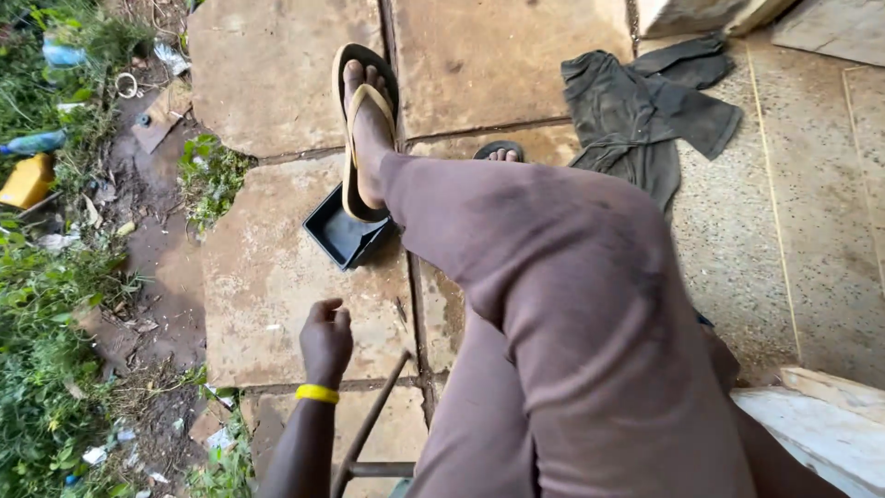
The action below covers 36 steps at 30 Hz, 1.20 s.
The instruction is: Cleaning a black plastic component or bin with a cloth while seated outdoors.
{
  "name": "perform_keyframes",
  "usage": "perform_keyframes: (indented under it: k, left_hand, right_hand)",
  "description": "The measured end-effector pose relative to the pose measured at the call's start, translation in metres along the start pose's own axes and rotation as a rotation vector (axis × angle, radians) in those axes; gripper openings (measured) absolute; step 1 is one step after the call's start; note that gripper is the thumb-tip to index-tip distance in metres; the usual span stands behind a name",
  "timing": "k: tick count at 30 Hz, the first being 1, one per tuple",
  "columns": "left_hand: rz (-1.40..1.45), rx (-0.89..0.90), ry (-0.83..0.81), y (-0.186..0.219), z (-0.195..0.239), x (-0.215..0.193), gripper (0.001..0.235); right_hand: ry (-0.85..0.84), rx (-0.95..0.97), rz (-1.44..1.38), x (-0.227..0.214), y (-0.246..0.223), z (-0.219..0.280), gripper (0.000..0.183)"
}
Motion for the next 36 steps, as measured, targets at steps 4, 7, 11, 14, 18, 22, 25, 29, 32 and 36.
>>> perform_keyframes:
  k: [4, 7, 11, 14, 18, 22, 25, 29, 32, 36]
  left_hand:
    - [-0.358, 0.208, 0.129, 0.024, -0.025, 0.013, 0.027]
    - [-0.496, 0.267, 0.104, 0.028, -0.062, 0.034, 0.033]
    - [-0.505, 0.143, -0.027, -0.024, -0.121, 0.062, 0.052]
    - [-0.508, 0.220, -0.085, -0.081, -0.166, 0.088, 0.064]
    - [-0.566, 0.172, -0.181, -0.115, -0.192, 0.107, 0.073]
    - [-0.602, 0.019, -0.055, -0.051, -0.146, 0.066, 0.034]
    - [-0.570, 0.013, -0.002, -0.041, -0.146, 0.052, 0.024]
    - [-0.545, 0.044, -0.082, -0.071, -0.162, 0.057, 0.027]
    - [-0.511, 0.071, -0.265, -0.118, -0.192, 0.071, 0.032]
    - [-0.464, -0.136, -0.465, -0.124, -0.179, 0.068, 0.028]
  right_hand:
    - [-0.029, 0.003, 0.034, 0.013, -0.012, 0.003, 0.035]
    - [-0.029, 0.021, 0.057, 0.014, -0.014, 0.000, 0.036]
    - [-0.031, 0.069, 0.079, 0.014, -0.004, 0.014, 0.037]
    - [-0.017, 0.107, 0.077, -0.064, -0.124, 0.003, 0.037]
    - [0.007, 0.131, 0.072, -0.114, -0.193, 0.035, 0.038]
    - [-0.013, 0.140, 0.084, -0.100, -0.192, 0.064, 0.039]
    - [-0.014, 0.123, 0.080, -0.012, -0.058, 0.059, 0.040]
    - [-0.016, 0.110, 0.080, -0.066, -0.146, 0.073, 0.041]
    - [0.006, 0.136, 0.087, -0.057, -0.098, 0.065, 0.042]
    - [0.057, 0.235, 0.134, -0.046, 0.026, 0.073, 0.043]
Point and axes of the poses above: each hand's wrist, its own z-axis away from the middle knuckle, its own x-axis out of the palm, y = z × x, the point moved 7 cm from there along -z, towards the middle knuckle, and after that the axes turned 4 degrees about -y, right-handed, at the moved point
